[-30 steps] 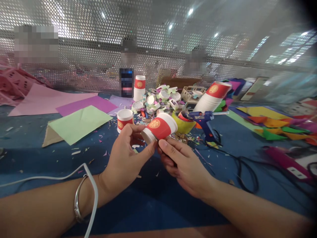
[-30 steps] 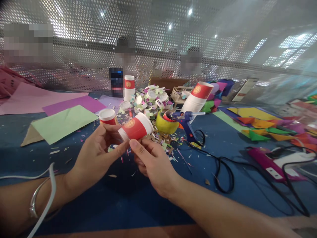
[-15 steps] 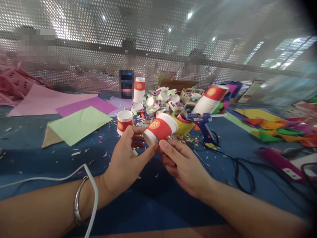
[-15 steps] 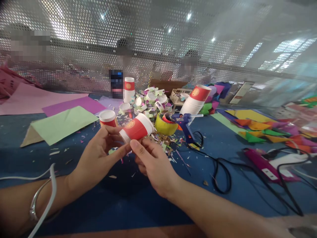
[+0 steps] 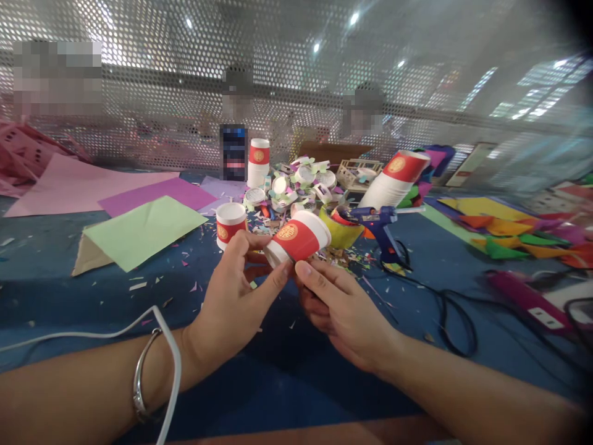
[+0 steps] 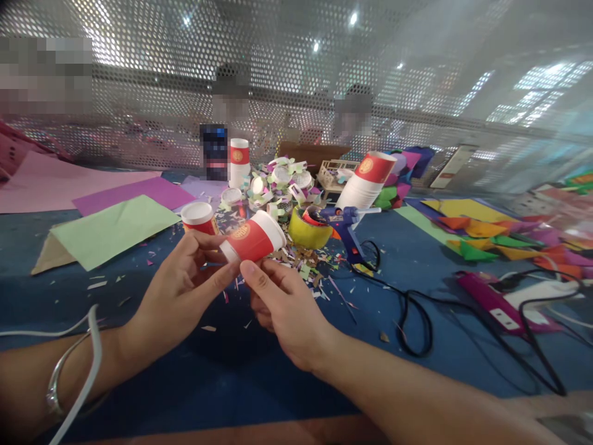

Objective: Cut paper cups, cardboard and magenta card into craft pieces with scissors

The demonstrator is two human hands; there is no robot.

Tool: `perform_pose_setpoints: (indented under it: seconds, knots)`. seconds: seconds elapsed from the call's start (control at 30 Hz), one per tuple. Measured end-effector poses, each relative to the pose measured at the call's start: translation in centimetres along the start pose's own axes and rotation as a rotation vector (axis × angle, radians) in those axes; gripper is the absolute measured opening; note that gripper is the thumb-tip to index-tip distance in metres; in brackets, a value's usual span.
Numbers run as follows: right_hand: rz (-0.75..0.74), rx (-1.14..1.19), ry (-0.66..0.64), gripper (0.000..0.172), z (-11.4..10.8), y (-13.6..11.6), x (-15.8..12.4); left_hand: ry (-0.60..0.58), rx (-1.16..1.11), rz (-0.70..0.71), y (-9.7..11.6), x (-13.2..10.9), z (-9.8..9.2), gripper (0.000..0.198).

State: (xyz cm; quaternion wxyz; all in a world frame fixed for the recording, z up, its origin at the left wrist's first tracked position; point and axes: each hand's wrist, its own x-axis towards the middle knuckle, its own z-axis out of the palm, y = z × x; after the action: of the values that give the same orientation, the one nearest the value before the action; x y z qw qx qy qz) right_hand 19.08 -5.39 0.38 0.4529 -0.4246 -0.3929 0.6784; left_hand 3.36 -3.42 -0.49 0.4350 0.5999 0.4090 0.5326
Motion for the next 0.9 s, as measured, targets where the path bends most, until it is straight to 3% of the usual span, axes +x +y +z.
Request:
perform_pose_setpoints:
  seconds: [0.17,0.33,0.9]
  knots:
    - [0.000,-0.038,0.001,0.040,-0.06,-0.03,0.26,-0.039,-0.115,-0.162,-0.20,0.07,0.01,0.030]
    - [-0.008,-0.047,-0.014,0.042,-0.10,-0.07,0.38,0.016,-0.250,-0.256,-0.23,0.21,0.12,0.039]
    - [-0.043,-0.031,-0.018,0.041,0.05,-0.12,0.43,0.065,-0.062,0.016,-0.02,0.95,-0.01,0.031]
